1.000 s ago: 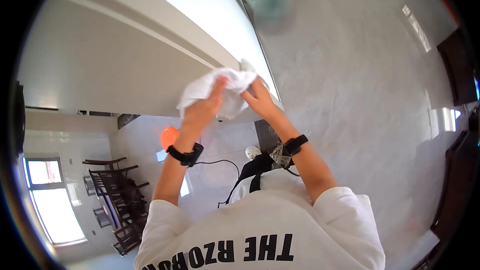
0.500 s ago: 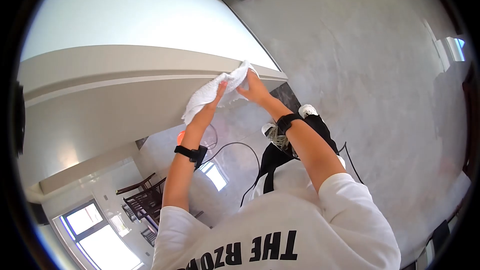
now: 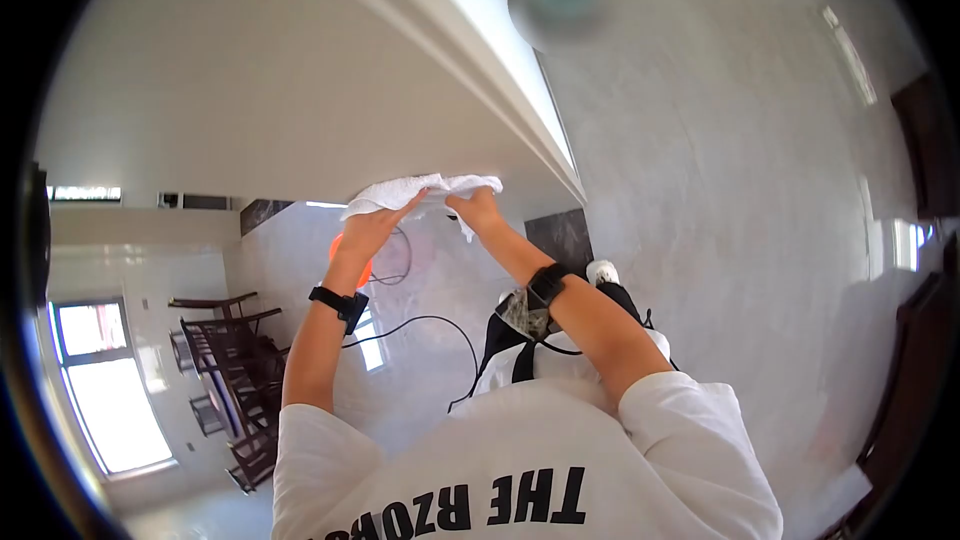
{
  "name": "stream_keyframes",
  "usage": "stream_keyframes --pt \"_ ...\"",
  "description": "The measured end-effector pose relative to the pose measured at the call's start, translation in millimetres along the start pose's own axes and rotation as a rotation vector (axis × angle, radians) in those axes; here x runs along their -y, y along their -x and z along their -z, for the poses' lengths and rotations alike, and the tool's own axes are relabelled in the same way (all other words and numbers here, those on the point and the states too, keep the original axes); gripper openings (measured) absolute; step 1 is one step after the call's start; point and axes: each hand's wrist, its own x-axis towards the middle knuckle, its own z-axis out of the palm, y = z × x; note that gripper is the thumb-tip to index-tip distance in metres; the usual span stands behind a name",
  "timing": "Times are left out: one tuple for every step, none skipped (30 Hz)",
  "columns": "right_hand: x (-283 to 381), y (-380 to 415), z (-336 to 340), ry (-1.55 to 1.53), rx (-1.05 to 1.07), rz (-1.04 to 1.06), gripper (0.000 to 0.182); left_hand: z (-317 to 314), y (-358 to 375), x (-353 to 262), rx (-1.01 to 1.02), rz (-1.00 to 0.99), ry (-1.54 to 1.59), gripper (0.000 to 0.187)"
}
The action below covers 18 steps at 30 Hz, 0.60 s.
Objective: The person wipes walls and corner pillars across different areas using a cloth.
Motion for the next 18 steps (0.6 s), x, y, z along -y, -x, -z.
stream_keyframes --pt "4.5 -1.5 -10.7 -0.040 0.041 -0.009 0.050 11.5 9.1 8.1 0.106 -0.021 -0.224 0.076" --pt "7.9 -5.9 -25.4 -0.063 0.096 -0.018 0.044 13.4 14.8 16.4 0.316 0.068 -0.130 0.076" --pt "9.3 -9.3 -37.1 -0.084 0.150 -0.033 0.038 7.6 24.6 23.1 0.276 0.090 -0.108 0.071" --pt "13.6 -5.4 -46.1 -0.102 0.203 -0.055 0.033 1.5 34.4 29.7 0.237 0.110 -0.085 0.067" --pt "17.4 -3.7 -60.8 -0.170 0.217 -0.076 0.030 -20.5 49.7 40.2 -0.054 0.070 -0.153 0.060" --pt "32.1 5.1 -76.5 -0.237 0.229 -0.092 0.026 -32.8 61.2 49.1 -0.346 0.032 -0.232 0.052" --pt "40.3 8.4 -89.9 -0.304 0.241 -0.111 0.023 -30.2 64.2 53.7 -0.424 0.017 -0.129 0.049" --pt "40.8 6.2 -101.0 -0.309 0.300 -0.100 0.021 -26.9 63.2 54.6 -0.503 0.002 -0.028 0.047" --pt "40.0 2.6 -113.0 -0.315 0.361 -0.093 0.021 -25.3 63.7 55.7 -0.582 -0.013 0.069 0.044" --pt "40.1 0.4 -126.4 -0.323 0.424 -0.087 0.021 -26.7 66.9 57.2 -0.597 -0.006 0.085 0.042" --pt "38.1 -1.4 -138.3 -0.314 0.439 -0.043 0.023 -28.8 68.5 58.3 -0.612 0.000 0.099 0.039" --pt "36.3 -0.9 -150.3 -0.305 0.453 -0.001 0.026 -30.6 73.0 61.3 -0.628 0.006 0.116 0.037" --pt "36.8 0.1 -167.0 -0.294 0.469 0.038 0.028 -33.3 84.3 66.4 -0.660 0.100 0.152 0.036" --pt "38.8 -1.2 -181.9 -0.251 0.468 0.118 0.031 -35.2 96.9 69.4 -0.692 0.198 0.188 0.034" --pt "47.7 2.5 -198.3 -0.206 0.474 0.196 0.034 -36.6 109.9 71.3 -0.726 0.302 0.224 0.032" --pt "51.7 3.7 -214.9 -0.161 0.485 0.270 0.036 -36.0 125.8 72.6 -0.746 0.414 0.247 0.034" --pt "49.2 -2.8 -221.4 -0.109 0.535 0.263 0.039 -38.9 138.5 67.2 -0.735 0.532 0.342 0.036" --pt "44.5 -10.0 -235.4 -0.061 0.587 0.259 0.041 -43.3 159.1 65.7 -0.727 0.646 0.436 0.039"
